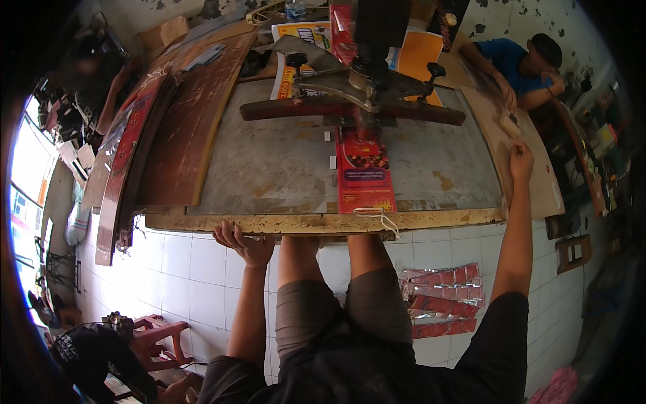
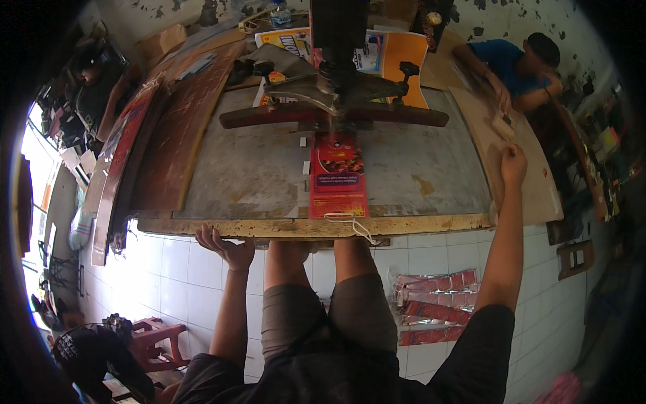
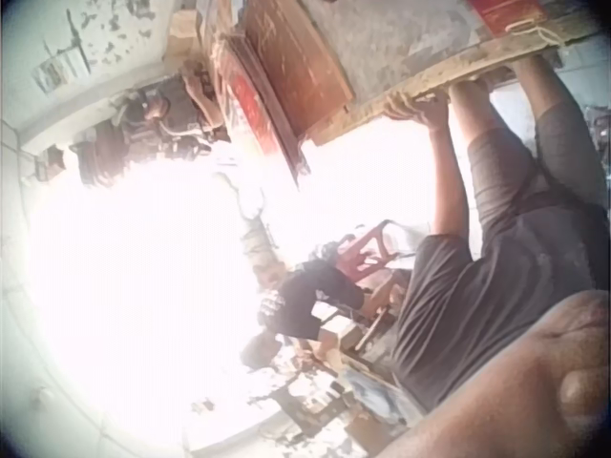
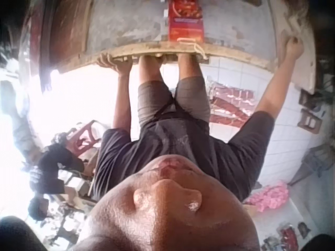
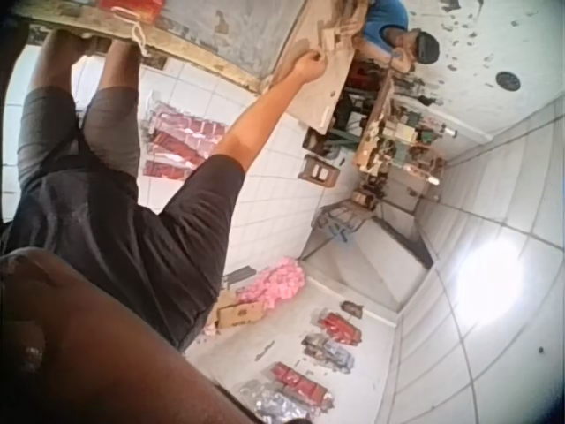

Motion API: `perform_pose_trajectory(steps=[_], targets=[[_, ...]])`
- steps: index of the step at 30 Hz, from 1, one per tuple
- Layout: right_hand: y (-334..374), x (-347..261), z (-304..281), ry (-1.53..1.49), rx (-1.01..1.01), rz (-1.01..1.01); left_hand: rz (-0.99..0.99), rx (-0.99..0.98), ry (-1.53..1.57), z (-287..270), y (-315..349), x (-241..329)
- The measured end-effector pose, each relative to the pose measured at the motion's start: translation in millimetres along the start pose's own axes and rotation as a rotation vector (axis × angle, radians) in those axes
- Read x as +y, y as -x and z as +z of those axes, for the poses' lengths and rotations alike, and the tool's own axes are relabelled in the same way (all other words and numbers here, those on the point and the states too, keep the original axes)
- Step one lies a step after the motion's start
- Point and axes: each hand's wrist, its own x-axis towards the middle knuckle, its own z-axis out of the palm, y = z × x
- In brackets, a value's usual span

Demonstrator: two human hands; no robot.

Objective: The person aligns red paper bags on a printing table and uses a wooden block to press down on them. They then handle white strings to prepare them for attachment to the bags.

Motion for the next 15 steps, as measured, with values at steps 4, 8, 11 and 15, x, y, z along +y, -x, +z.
perform_pose_trajectory(steps=[4, 8, 11, 15], targets=[[25, -39, -22, -0.083, -0.062, -0.004, -0.011, -0.030, 0.031, -2, 1, 3], [95, -129, -48, -0.384, -0.138, -0.182, -0.010, -0.041, 0.031, -8, 0, 2], [167, -204, -64, -0.514, -0.254, -0.396, -0.019, -0.040, 0.029, -11, -3, 3], [227, -279, -75, -0.571, -0.374, -0.714, -0.009, -0.030, 0.026, -13, -4, 1]])
